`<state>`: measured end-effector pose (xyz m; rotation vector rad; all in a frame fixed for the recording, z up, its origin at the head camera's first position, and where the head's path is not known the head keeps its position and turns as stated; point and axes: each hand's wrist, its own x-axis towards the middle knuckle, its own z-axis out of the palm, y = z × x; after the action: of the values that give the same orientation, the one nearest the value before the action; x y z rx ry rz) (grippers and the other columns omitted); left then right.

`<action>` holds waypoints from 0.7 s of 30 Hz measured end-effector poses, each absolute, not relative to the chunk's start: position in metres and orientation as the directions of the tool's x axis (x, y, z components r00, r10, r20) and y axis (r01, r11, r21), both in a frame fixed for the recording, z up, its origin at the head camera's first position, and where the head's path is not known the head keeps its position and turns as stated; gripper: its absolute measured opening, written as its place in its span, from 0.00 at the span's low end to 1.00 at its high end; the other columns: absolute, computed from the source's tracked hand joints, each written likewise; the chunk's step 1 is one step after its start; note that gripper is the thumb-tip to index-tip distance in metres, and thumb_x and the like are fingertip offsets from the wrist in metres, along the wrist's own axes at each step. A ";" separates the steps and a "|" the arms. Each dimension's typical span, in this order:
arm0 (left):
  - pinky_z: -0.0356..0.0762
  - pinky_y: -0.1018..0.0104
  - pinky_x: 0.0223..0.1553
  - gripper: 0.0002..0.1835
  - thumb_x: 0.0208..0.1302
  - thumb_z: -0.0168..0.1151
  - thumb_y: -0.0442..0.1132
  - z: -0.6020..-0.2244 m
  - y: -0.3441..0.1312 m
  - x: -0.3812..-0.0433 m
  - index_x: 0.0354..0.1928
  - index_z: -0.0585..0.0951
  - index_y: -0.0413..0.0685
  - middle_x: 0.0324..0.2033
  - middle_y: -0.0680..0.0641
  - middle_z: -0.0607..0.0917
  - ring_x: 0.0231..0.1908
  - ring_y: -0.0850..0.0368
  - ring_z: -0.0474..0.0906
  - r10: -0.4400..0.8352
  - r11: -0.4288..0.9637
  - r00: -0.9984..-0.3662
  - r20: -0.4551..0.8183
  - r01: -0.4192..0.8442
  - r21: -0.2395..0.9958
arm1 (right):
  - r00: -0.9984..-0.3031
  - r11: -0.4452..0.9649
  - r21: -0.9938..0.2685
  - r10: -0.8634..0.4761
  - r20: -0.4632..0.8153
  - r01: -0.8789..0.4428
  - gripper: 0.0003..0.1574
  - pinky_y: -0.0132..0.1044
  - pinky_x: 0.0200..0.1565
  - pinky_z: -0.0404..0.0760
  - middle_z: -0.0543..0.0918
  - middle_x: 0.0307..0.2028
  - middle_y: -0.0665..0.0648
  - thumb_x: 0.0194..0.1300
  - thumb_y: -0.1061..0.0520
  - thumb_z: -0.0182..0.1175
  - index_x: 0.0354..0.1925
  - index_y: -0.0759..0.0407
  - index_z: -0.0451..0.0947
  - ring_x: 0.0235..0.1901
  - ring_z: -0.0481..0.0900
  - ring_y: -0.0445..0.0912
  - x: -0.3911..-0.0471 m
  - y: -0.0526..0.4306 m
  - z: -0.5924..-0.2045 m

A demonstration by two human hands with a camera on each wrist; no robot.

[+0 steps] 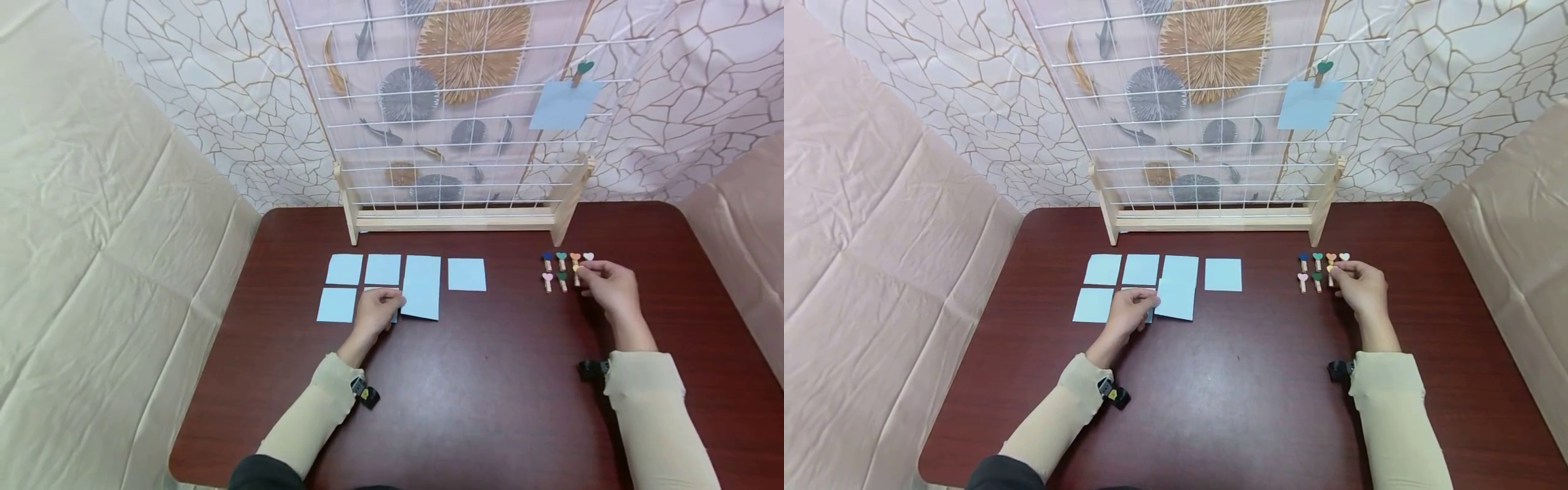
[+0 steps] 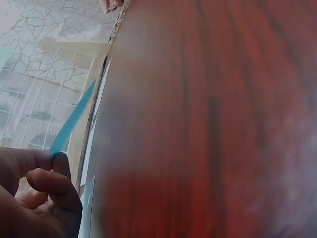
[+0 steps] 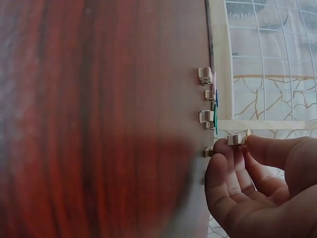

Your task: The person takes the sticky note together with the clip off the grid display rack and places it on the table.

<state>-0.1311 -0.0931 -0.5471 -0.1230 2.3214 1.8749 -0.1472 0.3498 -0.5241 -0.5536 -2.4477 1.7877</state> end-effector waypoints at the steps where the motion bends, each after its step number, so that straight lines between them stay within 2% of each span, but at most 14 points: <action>1: 0.67 0.69 0.16 0.12 0.71 0.67 0.34 -0.547 -0.093 -0.130 0.51 0.89 0.35 0.23 0.46 0.86 0.10 0.63 0.63 0.035 0.215 -0.984 -0.173 -0.162 0.963 | -0.936 0.269 -0.930 0.314 -0.160 0.249 0.23 0.28 0.27 0.84 0.81 0.24 0.34 0.76 0.61 0.60 0.58 0.81 0.74 0.26 0.80 0.29 -0.147 0.350 -0.525; 9: 0.67 0.69 0.16 0.13 0.71 0.67 0.35 -0.546 -0.091 -0.127 0.52 0.88 0.35 0.29 0.45 0.90 0.10 0.62 0.63 0.038 0.211 -0.982 -0.188 -0.175 0.962 | -0.943 0.311 -0.914 0.285 -0.173 0.262 0.26 0.28 0.29 0.84 0.80 0.25 0.32 0.77 0.60 0.59 0.61 0.81 0.73 0.28 0.79 0.27 -0.147 0.354 -0.530; 13: 0.67 0.69 0.15 0.16 0.70 0.67 0.35 -0.547 -0.090 -0.127 0.57 0.84 0.36 0.25 0.46 0.87 0.09 0.63 0.62 0.043 0.211 -0.979 -0.197 -0.184 0.960 | -0.944 0.325 -0.907 0.275 -0.182 0.269 0.26 0.28 0.29 0.84 0.79 0.25 0.31 0.77 0.59 0.59 0.61 0.81 0.73 0.28 0.79 0.27 -0.147 0.355 -0.530; 17: 0.66 0.68 0.14 0.17 0.70 0.66 0.34 -0.546 -0.090 -0.127 0.58 0.80 0.39 0.18 0.50 0.79 0.09 0.62 0.62 0.066 0.214 -0.978 -0.197 -0.179 0.960 | -0.941 0.356 -0.889 0.276 -0.194 0.288 0.26 0.29 0.28 0.83 0.79 0.25 0.33 0.77 0.58 0.59 0.61 0.80 0.74 0.26 0.79 0.30 -0.148 0.355 -0.530; 21: 0.66 0.68 0.14 0.12 0.73 0.63 0.33 -0.545 -0.091 -0.125 0.54 0.85 0.39 0.17 0.52 0.75 0.09 0.62 0.61 0.094 0.239 -0.976 -0.198 -0.171 0.956 | -0.936 0.404 -0.859 0.281 -0.210 0.314 0.26 0.30 0.26 0.81 0.79 0.24 0.37 0.78 0.56 0.59 0.60 0.78 0.76 0.24 0.77 0.34 -0.149 0.356 -0.530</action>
<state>-0.1252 -0.0909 -0.5447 -0.0730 2.2948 1.8147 -0.1494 0.3563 -0.5297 -0.5636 -2.6598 1.6381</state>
